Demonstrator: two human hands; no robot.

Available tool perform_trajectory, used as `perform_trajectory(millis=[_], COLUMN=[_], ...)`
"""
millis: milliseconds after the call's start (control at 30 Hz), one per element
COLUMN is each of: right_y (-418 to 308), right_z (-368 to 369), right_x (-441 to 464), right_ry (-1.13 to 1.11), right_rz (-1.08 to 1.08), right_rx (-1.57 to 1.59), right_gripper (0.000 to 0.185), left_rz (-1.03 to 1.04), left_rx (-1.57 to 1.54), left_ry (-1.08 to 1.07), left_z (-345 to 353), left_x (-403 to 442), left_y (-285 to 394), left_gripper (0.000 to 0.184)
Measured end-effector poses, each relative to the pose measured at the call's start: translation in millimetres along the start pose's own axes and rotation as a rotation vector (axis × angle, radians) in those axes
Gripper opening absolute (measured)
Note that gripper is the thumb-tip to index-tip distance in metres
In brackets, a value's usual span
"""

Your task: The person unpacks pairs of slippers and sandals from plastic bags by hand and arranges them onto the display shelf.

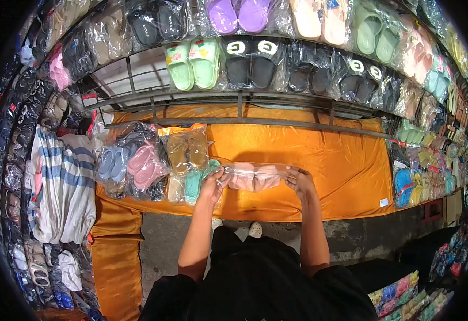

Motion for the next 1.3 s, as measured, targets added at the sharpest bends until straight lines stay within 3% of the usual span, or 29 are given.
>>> perform_trajectory(millis=[67, 300, 400, 467, 600, 700, 767, 800, 900, 967, 1100, 1167, 1200, 1300], right_y=[-7.5, 2.7, 5.1, 10.4, -2.2, 5.4, 3.0, 3.0, 4.1, 9.4, 33.7, 34.1, 41.6, 42.7], right_z=[-13.5, -27.4, -24.5, -20.7, -7.4, -11.5, -6.8, -5.3, -0.7, -2.5, -11.9, -11.3, -13.1, -2.2], right_x=[-3.4, -1.1, 1.6, 1.9, -7.5, 0.6, 2.1, 0.8, -3.9, 0.6, 26.2, 19.2, 21.5, 23.1], right_ry=[0.117, 0.087, -0.004, -0.105, -0.182, -0.143, -0.142, -0.145, -0.206, -0.183, -0.3, -0.037, -0.034, -0.158], right_rz=[-0.031, -0.044, -0.059, 0.206, 0.274, 0.268, 0.119, 0.121, 0.1, 0.054, -0.027, -0.055, -0.053, -0.133], right_rx=[-0.074, -0.047, -0.026, -0.162, -0.328, -0.464, -0.474, -0.475, -0.317, -0.209, -0.049, 0.135, 0.137, 0.229], right_gripper=[0.024, 0.02, 0.027, 0.048, 0.064, 0.06, 0.051, 0.051, 0.044, 0.033, 0.022, 0.015, 0.015, 0.016], left_rz=[0.002, 0.017, -0.013, -0.026, -0.092, -0.201, -0.413, -0.412, -0.315, -0.096, -0.079, -0.006, -0.01, -0.037], left_rx=[0.063, 0.087, 0.194, 0.238, 0.401, 0.426, 0.31, 0.308, 0.308, 0.333, 0.283, 0.115, 0.117, 0.076], left_ry=[0.016, -0.016, -0.036, -0.064, -0.032, -0.02, 0.105, 0.108, 0.215, -0.055, 0.022, -0.029, -0.028, -0.112], left_z=[0.0, 6.9, 2.6, 9.1, -9.7, -1.6, 6.4, 10.2, 2.9, -2.6, -20.0, -26.2, -28.4, -24.0], left_x=[-3.5, -15.8, -17.2, -23.0, -16.9, -28.2, -39.9, -40.0, -33.8, -8.8, -0.8, 4.2, 3.6, 2.7], left_y=[3.2, 2.1, 5.5, 7.4, 6.7, 3.8, -2.6, -3.1, -2.7, -2.1, -10.3, -14.4, -16.9, -21.9], left_gripper=[0.017, 0.02, 0.021, 0.024, 0.034, 0.033, 0.037, 0.037, 0.041, 0.038, 0.029, 0.022, 0.022, 0.022])
Point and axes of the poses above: each hand's wrist, its own x-axis towards the middle knuckle, its own z-axis out of the palm, y = z × x, the point moved 6 cm from there along x, towards the middle knuckle, and after that the axes turned 15 degrees about -x, right-handed, at the moved point
